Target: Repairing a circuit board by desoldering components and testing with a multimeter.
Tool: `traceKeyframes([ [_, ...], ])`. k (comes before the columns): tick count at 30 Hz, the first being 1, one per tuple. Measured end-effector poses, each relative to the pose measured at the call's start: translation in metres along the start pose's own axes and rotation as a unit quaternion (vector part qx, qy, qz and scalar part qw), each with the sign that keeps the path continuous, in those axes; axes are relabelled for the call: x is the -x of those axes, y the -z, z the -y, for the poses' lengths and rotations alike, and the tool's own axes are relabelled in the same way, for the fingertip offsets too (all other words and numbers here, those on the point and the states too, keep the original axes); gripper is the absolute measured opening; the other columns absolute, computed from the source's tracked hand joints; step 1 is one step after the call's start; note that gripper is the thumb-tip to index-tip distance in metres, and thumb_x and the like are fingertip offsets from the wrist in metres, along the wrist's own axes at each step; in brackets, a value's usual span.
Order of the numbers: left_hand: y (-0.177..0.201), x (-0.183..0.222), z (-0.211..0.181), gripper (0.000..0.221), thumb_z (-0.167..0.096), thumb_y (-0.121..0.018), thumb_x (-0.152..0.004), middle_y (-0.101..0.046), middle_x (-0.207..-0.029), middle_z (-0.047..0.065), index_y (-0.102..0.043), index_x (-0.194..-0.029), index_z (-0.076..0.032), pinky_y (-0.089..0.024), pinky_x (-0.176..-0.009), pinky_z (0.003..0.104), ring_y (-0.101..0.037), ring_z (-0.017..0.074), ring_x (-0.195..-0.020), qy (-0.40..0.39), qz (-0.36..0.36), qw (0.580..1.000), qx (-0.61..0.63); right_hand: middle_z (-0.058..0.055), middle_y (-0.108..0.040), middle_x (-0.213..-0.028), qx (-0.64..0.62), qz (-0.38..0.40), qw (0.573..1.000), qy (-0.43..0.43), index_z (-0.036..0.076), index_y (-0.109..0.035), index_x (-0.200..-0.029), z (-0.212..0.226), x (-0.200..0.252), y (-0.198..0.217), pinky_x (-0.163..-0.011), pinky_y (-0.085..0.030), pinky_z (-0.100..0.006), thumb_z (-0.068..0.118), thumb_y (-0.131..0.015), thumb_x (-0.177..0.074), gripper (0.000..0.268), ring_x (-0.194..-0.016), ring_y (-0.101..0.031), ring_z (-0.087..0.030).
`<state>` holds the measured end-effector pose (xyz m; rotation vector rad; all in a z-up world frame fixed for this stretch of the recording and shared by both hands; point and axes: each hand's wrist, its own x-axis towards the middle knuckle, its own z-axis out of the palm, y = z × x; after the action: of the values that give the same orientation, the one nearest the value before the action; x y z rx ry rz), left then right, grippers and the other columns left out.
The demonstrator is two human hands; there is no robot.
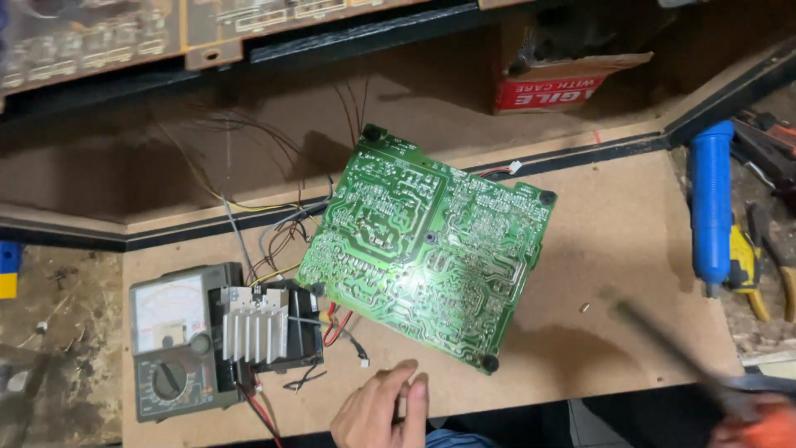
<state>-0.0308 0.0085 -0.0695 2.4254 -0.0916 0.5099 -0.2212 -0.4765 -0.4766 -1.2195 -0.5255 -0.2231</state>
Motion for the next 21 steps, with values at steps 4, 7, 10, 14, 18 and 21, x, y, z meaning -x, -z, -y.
traceKeyframes([
  [4,-0.006,0.005,0.008,0.019,-0.032,-0.050,-0.075,-0.058,-0.055,-0.007,-0.063,-0.080,-0.019,-0.040,-0.041,0.020,-0.051,0.0060,-0.041,-0.002,0.018,0.999,-0.050,-0.002,-0.075,-0.080,0.327,0.020,0.894,-0.306,0.010,-0.073,-0.078,0.171,-0.182,-0.110,-0.072,-0.055,-0.028,0.024,-0.066,-0.058,0.026,-0.077,-0.073,-0.013],
  [7,-0.005,0.001,0.011,0.019,-0.030,-0.046,-0.078,-0.058,-0.057,-0.006,-0.061,-0.080,-0.019,-0.039,-0.039,0.019,-0.049,0.0055,-0.040,-0.048,0.004,0.997,-0.057,-0.011,-0.078,-0.089,0.206,0.066,0.890,-0.402,0.004,-0.073,-0.091,0.151,-0.171,-0.084,-0.074,-0.055,-0.033,0.020,-0.069,-0.060,0.035,-0.083,-0.074,-0.022],
  [10,-0.006,-0.001,0.013,0.018,-0.027,-0.045,-0.078,-0.059,-0.059,-0.005,-0.061,-0.078,-0.018,-0.040,-0.041,0.020,-0.050,0.0061,-0.041,-0.076,-0.006,0.996,-0.054,-0.005,-0.077,-0.086,0.272,0.102,0.908,-0.302,0.009,-0.069,-0.089,0.171,-0.210,-0.129,-0.069,-0.056,-0.028,0.034,-0.065,-0.065,0.035,-0.079,-0.073,-0.016],
  [14,-0.006,-0.002,0.012,0.018,-0.026,-0.045,-0.079,-0.058,-0.059,-0.005,-0.060,-0.077,-0.017,-0.039,-0.042,0.020,-0.051,0.0063,-0.044,-0.078,-0.016,0.996,-0.048,-0.005,-0.078,-0.082,0.342,0.013,0.872,-0.350,0.009,-0.073,-0.082,0.192,-0.250,-0.170,-0.071,-0.058,-0.028,0.025,-0.058,-0.065,0.028,-0.077,-0.076,-0.015],
  [18,-0.006,-0.003,0.013,0.017,-0.026,-0.046,-0.079,-0.059,-0.060,-0.006,-0.060,-0.077,-0.017,-0.040,-0.043,0.018,-0.052,0.0045,-0.044,-0.078,-0.025,0.996,-0.041,-0.003,-0.076,-0.080,0.432,-0.011,0.825,-0.364,0.010,-0.073,-0.076,0.195,-0.264,-0.194,-0.073,-0.056,-0.023,0.022,-0.069,-0.051,0.028,-0.074,-0.074,-0.012],
  [21,-0.008,-0.002,0.014,0.017,-0.026,-0.047,-0.078,-0.058,-0.059,-0.005,-0.060,-0.075,-0.016,-0.037,-0.041,0.018,-0.050,0.0052,-0.043,-0.097,-0.042,0.993,-0.043,-0.002,-0.071,-0.070,0.458,-0.048,0.847,-0.266,0.010,-0.066,-0.072,0.196,-0.269,-0.202,-0.064,-0.058,-0.021,0.020,-0.062,-0.056,0.019,-0.063,-0.071,-0.011],
])
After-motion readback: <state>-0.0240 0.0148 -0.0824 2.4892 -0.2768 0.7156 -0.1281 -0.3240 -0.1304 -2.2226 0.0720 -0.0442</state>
